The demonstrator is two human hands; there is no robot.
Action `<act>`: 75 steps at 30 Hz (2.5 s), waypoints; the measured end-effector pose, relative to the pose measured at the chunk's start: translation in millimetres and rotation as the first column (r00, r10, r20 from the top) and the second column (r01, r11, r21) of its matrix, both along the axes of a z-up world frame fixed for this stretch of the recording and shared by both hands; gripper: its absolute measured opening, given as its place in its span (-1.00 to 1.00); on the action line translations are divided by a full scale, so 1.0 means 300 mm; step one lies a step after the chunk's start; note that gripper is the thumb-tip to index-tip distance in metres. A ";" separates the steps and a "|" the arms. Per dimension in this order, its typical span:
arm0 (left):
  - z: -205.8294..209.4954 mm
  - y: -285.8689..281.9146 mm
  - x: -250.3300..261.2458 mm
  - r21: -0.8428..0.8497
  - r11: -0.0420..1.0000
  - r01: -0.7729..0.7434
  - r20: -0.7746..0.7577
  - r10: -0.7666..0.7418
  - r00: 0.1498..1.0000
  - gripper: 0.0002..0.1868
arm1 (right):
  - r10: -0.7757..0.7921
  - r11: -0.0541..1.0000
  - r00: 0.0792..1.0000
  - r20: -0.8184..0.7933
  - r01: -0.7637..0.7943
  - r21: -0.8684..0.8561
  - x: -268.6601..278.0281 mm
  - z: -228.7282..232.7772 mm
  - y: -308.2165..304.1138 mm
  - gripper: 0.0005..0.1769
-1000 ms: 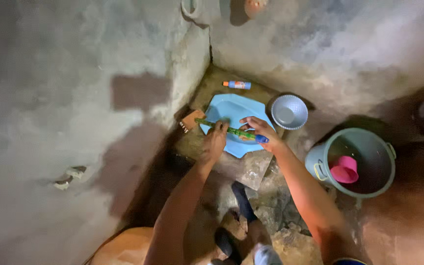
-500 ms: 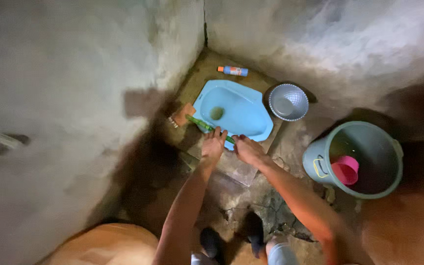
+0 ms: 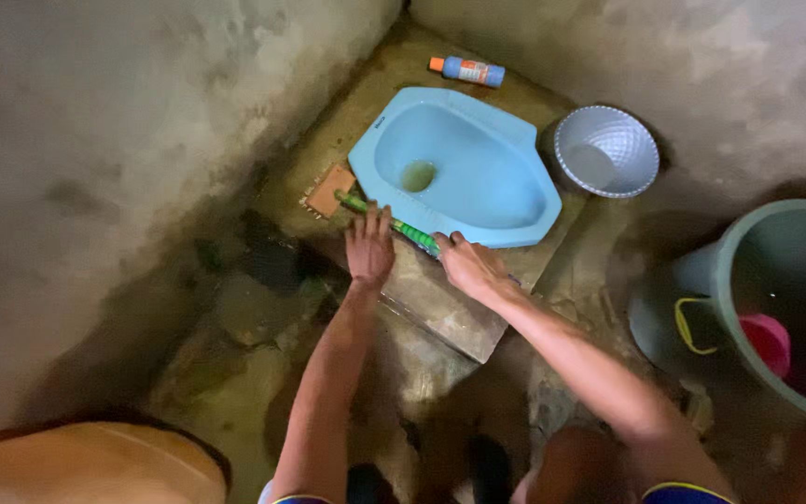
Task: The person scrubs a light blue squat toilet and the surrounding concrete floor using a long-handled brush. They repeatedly scoop water from a bucket with a pink scoop and pour it over the toilet and floor to rinse the area.
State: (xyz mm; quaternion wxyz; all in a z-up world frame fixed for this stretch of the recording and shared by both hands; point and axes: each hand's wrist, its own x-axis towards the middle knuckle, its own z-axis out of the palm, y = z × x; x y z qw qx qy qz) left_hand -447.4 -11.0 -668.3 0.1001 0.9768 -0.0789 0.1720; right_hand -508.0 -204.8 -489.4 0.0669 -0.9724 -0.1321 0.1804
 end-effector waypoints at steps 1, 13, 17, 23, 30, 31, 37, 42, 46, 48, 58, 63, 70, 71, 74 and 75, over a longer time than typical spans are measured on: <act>-0.025 0.009 0.014 0.029 1.000 0.003 0.009 -0.003 1.000 -0.43 | -0.113 0.983 0.985 -0.133 0.130 0.130 -0.008 -0.018 -0.010 -0.45; -0.298 0.002 0.032 0.100 0.983 0.151 -0.010 -0.151 0.989 -0.48 | 0.105 0.968 0.991 -0.087 -0.121 -0.221 -0.031 -0.078 -0.010 -0.27; -0.282 0.118 0.091 -0.150 0.988 0.040 -0.048 -0.048 0.998 -0.30 | 0.081 0.986 0.981 -0.175 -0.104 -0.127 0.057 -0.145 0.172 -0.25; -0.338 0.198 0.133 -0.191 0.981 -0.035 -0.191 -0.002 0.982 -0.29 | 0.141 0.990 0.987 -0.077 -0.142 -0.003 0.050 -0.387 0.247 -0.33; -0.330 0.010 0.038 -0.227 0.959 0.167 -0.145 -0.203 0.968 -0.31 | -0.015 0.996 0.976 -0.218 -0.005 -0.089 0.017 -0.237 0.029 -0.31; -0.319 0.020 0.050 -0.222 0.961 0.165 -0.137 -0.199 0.970 -0.29 | -0.022 0.995 0.974 -0.224 -0.001 -0.103 0.034 -0.225 0.056 -0.29; -0.151 0.155 0.111 -0.224 0.975 -0.008 -0.342 -0.071 0.937 -0.13 | -0.018 0.980 0.974 -0.226 -0.028 -0.198 0.104 -0.189 0.263 -0.23; -0.231 0.064 0.048 -0.244 0.970 -0.006 -0.124 -0.025 0.992 -0.17 | 0.250 0.959 0.951 0.183 -0.217 -0.182 0.015 -0.268 0.205 -0.33; -0.244 -0.091 -0.103 -0.046 0.998 0.035 -0.079 -0.038 0.996 -0.15 | -0.026 0.985 0.987 -0.156 -0.001 -0.174 -0.109 -0.157 0.124 -0.29; -0.193 -0.063 -0.106 -0.027 0.997 0.068 -0.126 -0.070 0.990 -0.12 | -0.170 0.979 0.941 -0.291 0.128 -0.157 -0.118 -0.103 0.157 -0.27; -0.209 0.065 -0.014 -0.170 0.981 0.092 -0.013 -0.096 0.995 -0.21 | 0.008 0.991 0.998 -0.068 -0.017 -0.134 0.021 -0.273 0.237 -0.18; -0.257 -0.028 -0.119 0.113 0.968 0.226 -0.114 -0.213 0.970 -0.44 | -0.245 0.966 0.904 -0.350 0.196 -0.168 -0.194 -0.051 0.181 -0.23; -0.083 -0.013 -0.103 -0.047 0.980 0.194 -0.147 -0.199 0.969 -0.09 | -0.110 0.994 0.976 -0.186 0.102 -0.050 -0.045 -0.252 0.119 -0.26; -0.090 -0.001 -0.095 -0.074 0.982 0.172 -0.150 -0.181 0.972 -0.06 | -0.146 0.989 0.967 -0.210 0.145 -0.022 -0.027 -0.273 0.127 -0.27; -0.167 0.001 -0.085 -0.047 0.989 0.143 -0.049 -0.145 0.988 -0.22 | -0.009 0.999 0.998 -0.059 0.007 -0.044 -0.053 -0.261 0.140 -0.22; -0.213 -0.014 -0.107 -0.021 0.987 0.159 -0.056 -0.160 0.986 -0.28 | -0.037 0.998 0.994 -0.099 0.032 -0.046 -0.100 -0.240 0.131 -0.22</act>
